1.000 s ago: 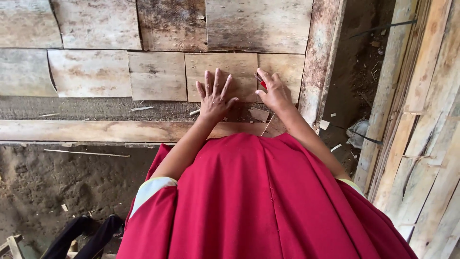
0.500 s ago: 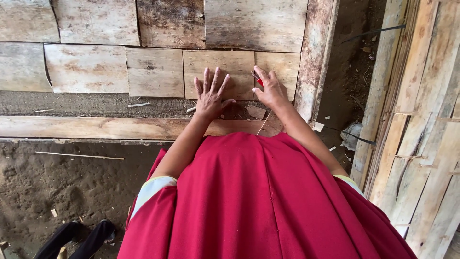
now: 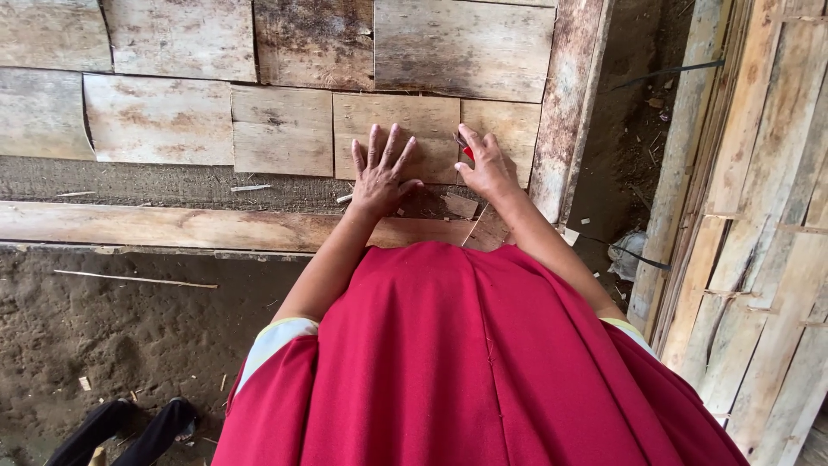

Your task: The person uses a red utility knife to scrape and remove thin strips from the surface of wooden planks. They repeatedly position the blade along the wood, apply pressure, and pull the knife to peel off layers. The person works on multiple planks, adjusting their grip and angle as needed.

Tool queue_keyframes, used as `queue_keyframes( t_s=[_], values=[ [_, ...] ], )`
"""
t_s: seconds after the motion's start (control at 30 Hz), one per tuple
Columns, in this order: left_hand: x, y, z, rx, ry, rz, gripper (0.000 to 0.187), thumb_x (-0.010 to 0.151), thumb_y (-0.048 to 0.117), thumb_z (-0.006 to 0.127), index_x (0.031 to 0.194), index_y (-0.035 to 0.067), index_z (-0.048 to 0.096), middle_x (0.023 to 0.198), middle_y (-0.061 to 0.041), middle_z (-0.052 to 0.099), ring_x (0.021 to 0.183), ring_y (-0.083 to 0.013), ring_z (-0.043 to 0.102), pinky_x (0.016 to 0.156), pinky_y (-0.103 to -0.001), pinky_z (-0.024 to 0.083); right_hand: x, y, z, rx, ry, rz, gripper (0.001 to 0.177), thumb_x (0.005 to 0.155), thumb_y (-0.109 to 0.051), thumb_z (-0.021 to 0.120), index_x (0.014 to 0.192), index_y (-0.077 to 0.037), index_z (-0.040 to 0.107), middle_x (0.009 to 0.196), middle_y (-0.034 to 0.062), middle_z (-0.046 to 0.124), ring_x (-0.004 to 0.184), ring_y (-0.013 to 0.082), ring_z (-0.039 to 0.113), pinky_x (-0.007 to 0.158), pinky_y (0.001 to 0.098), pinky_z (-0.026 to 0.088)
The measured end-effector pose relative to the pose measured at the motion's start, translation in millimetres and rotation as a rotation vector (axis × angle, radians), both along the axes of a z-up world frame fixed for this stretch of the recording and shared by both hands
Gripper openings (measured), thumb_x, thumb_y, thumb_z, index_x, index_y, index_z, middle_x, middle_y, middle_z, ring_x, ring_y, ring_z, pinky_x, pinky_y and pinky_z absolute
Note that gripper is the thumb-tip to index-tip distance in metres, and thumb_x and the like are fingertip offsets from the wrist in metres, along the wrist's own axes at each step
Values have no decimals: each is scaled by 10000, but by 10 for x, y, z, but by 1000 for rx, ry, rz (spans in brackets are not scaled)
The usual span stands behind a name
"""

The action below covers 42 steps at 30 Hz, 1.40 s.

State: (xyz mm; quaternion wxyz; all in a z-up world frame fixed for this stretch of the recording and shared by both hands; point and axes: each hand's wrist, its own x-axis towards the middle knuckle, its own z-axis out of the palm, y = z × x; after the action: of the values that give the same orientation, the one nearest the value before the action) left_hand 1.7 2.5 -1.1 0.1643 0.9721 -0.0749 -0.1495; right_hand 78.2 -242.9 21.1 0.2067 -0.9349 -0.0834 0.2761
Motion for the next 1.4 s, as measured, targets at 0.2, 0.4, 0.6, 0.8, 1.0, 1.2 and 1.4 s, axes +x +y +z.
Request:
queue_keyframes(
  t_s=[0.2, 0.4, 0.6, 0.8, 1.0, 1.2, 1.4],
  values=[
    [-12, -8, -20, -8, -23, 7, 880, 932, 747, 500, 1652, 323, 224, 1739, -73, 40, 1567, -429, -49, 1192, -732, -15, -20, -14, -175, -2, -25, 11, 722, 937, -325, 737, 1559, -382, 374, 1147, 83, 525, 990, 352, 697, 822, 526, 591],
    [-162, -48, 34, -38, -17, 61, 857, 963, 661, 567, 1656, 319, 194, 1735, -95, 27, 1563, -435, -63, 1183, -742, -17, 26, 8, -56, -19, -14, 9, 725, 931, -350, 736, 1556, -390, 369, 1169, 78, 528, 1000, 341, 696, 828, 518, 591],
    [-193, -55, -29, -67, -70, 86, 817, 964, 601, 595, 1644, 303, 254, 1728, -111, 93, 1563, -439, -23, 1181, -739, 8, 28, 35, 5, 73, 5, -37, 710, 961, -223, 707, 1571, -330, 361, 1139, 118, 555, 950, 311, 685, 764, 456, 585],
    [-185, -51, -9, -78, -70, 96, 794, 968, 596, 576, 1641, 302, 274, 1730, -104, 101, 1565, -431, -25, 1179, -732, -10, 17, 16, -78, 56, -18, 29, 766, 924, -319, 760, 1576, -354, 359, 1139, 108, 544, 954, 322, 687, 758, 475, 577],
    [-188, -49, 8, -84, -80, 105, 784, 969, 602, 565, 1638, 309, 283, 1731, -87, 96, 1566, -420, -33, 1181, -728, -17, 41, 74, 153, 35, -25, 39, 757, 928, -328, 757, 1571, -362, 358, 1160, 119, 553, 1004, 359, 685, 804, 523, 577],
    [-206, -29, -51, -105, -126, 107, 737, 993, 533, 563, 1635, 284, 302, 1732, -82, 97, 1567, -404, -46, 1174, -717, -37, 38, -8, -176, 14, -42, 51, 760, 918, -355, 763, 1561, -381, 360, 1148, 113, 558, 1009, 376, 691, 822, 548, 577],
    [-316, 16, -176, -85, -317, 107, 811, 793, 258, 534, 1593, 239, 400, 1713, -60, 217, 1572, -379, 39, 1166, -698, -44, 26, -15, -157, -10, -30, 52, 755, 918, -382, 755, 1560, -400, 357, 1157, 99, 554, 1015, 375, 690, 833, 533, 576]
  ],
)
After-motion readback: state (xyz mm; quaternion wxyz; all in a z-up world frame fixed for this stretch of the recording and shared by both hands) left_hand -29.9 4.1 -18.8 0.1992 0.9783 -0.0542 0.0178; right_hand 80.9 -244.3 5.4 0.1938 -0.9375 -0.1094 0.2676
